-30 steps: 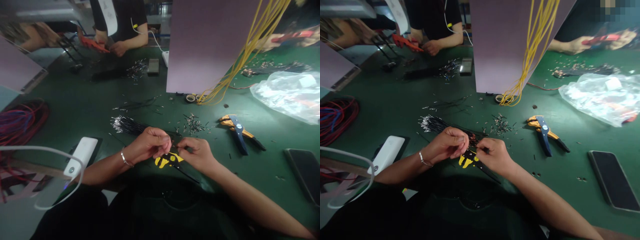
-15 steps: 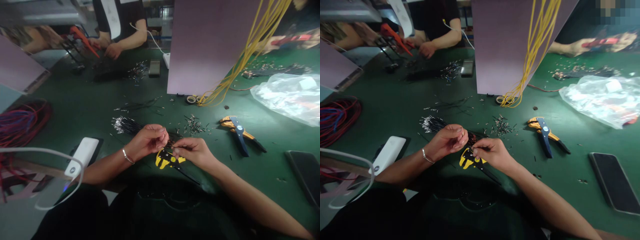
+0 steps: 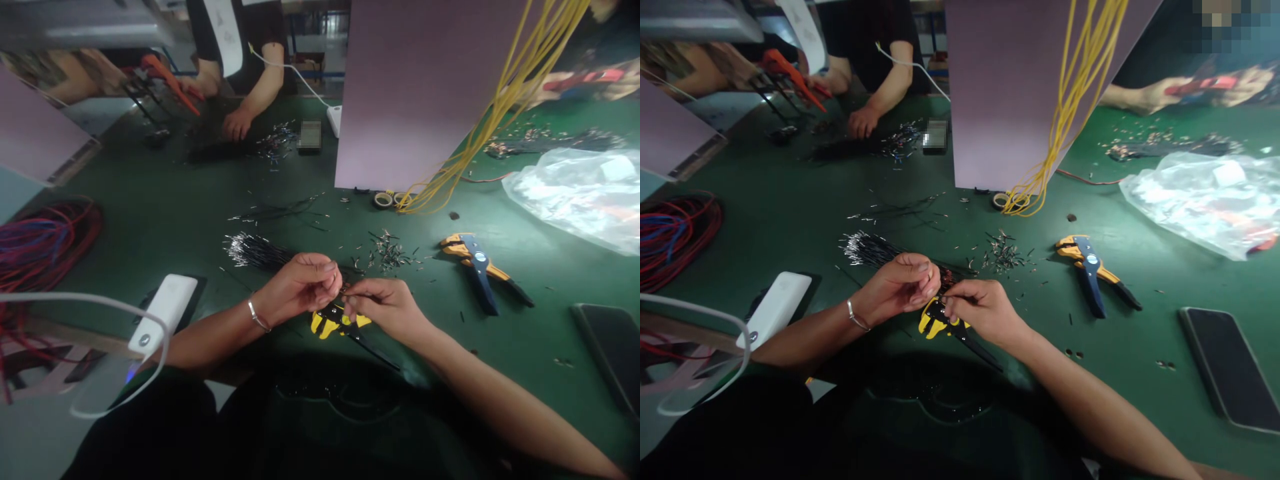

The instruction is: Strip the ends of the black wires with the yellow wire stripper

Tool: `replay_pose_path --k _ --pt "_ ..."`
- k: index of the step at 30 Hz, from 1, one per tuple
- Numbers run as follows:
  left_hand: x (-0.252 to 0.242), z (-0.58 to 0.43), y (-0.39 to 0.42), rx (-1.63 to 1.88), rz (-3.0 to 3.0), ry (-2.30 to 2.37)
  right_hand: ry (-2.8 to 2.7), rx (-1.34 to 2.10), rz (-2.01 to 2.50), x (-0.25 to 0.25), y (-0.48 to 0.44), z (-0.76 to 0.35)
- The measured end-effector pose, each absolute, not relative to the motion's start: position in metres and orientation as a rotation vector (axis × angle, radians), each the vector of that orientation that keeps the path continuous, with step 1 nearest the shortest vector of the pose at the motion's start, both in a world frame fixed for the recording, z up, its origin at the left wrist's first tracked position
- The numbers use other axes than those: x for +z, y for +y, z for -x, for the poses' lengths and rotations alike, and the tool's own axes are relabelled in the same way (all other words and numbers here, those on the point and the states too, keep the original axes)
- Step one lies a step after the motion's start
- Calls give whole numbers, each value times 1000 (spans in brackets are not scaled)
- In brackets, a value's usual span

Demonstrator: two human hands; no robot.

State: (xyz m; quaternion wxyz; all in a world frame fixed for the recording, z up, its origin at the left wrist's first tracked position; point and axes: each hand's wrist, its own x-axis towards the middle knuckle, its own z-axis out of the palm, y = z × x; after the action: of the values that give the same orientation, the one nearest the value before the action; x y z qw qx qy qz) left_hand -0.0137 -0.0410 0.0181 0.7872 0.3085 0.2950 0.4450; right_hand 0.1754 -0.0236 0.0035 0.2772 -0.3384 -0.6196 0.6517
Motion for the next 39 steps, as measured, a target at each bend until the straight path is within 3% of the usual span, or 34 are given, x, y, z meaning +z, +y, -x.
replay_pose_path --k 4,10,15,39 --pt "18 12 -43 939 -679 658 -1829 1566 976 3 -24 -176" --pt "25 6 -48 860 -704 714 -2128 823 839 -2 -27 -174" --pt "26 2 -51 839 -707 710 -2207 485 716 -2 -29 -173" --pt "26 1 -52 842 -729 743 -2221 388 776 -2 -29 -174"
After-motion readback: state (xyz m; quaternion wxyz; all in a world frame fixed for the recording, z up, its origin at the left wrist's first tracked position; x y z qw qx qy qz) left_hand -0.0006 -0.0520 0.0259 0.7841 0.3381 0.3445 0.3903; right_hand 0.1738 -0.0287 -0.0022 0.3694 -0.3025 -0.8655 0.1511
